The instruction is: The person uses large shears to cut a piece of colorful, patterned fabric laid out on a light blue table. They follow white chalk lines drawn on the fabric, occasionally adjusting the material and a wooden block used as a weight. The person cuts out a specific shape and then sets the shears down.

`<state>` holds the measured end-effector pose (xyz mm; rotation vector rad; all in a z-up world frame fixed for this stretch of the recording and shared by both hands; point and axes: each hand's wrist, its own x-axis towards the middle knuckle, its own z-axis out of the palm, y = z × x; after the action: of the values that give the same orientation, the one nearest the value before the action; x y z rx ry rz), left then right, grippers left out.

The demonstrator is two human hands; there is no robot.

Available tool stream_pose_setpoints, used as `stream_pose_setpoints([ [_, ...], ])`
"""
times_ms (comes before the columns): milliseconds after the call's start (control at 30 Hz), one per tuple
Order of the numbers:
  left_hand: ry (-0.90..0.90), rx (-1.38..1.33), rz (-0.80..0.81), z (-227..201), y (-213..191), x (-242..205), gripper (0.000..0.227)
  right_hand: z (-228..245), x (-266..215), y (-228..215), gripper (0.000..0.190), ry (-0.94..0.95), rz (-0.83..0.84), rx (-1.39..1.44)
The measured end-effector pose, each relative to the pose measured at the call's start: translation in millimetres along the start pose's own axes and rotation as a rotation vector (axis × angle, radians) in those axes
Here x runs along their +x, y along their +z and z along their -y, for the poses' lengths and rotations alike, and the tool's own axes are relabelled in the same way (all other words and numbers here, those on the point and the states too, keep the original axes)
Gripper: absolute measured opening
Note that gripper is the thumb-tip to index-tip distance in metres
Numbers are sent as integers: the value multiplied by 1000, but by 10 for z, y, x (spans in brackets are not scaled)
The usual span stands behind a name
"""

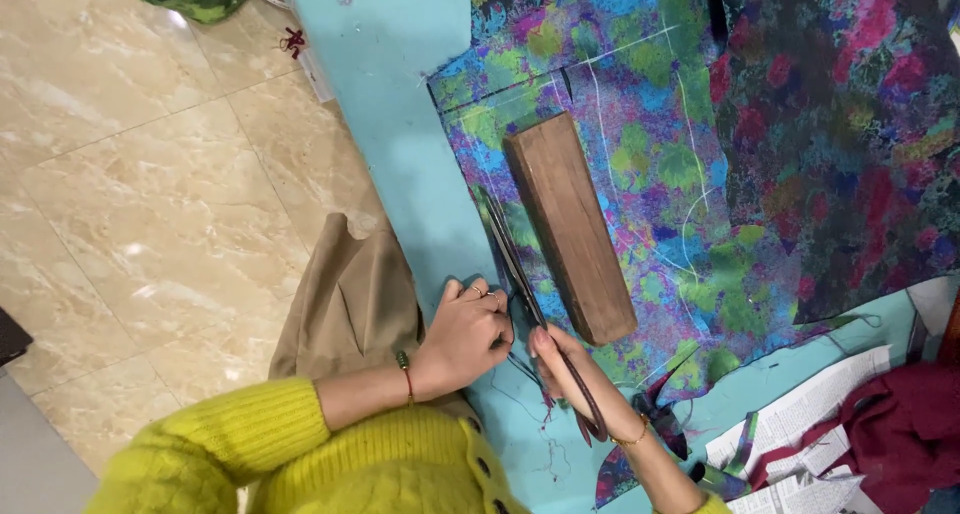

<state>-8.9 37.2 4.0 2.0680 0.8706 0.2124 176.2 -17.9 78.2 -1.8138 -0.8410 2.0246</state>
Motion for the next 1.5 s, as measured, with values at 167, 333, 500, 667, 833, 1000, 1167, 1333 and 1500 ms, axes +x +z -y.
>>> stream_pose_setpoints([
  [167, 22, -3, -2, -4, -34, 1, 23, 84, -14, 33, 47, -8, -51, -85],
  [333, 46, 11, -22, -11, -64, 5, 26, 344, 34, 8, 45, 29, 8, -87],
  [500, 50, 12, 2, 8, -52, 11, 26, 350, 157, -19, 46, 39, 45, -49],
  [667, 52, 3, -2, 9, -55, 14, 26, 346, 183, -29, 46, 56, 42, -83],
  [833, 60, 25, 10, 18, -24, 12, 27, 243, 199, -21, 47, 94, -40, -24],
  [1000, 87, 36, -33, 23, -16, 13, 29, 389, 155, -6, 47, 76, -61, -98],
  [1167, 79, 30, -38, 11, -27, 11, 28, 446, 235, -23, 47, 39, -8, -137],
  [1333, 87, 18, -58, 25, 11, 2, 28, 498, 326, -25, 45, 72, -4, -89],
  [1500, 98, 21, -65, 22, 1, 2, 25, 446, 381, -41, 45, 43, 30, -23],
])
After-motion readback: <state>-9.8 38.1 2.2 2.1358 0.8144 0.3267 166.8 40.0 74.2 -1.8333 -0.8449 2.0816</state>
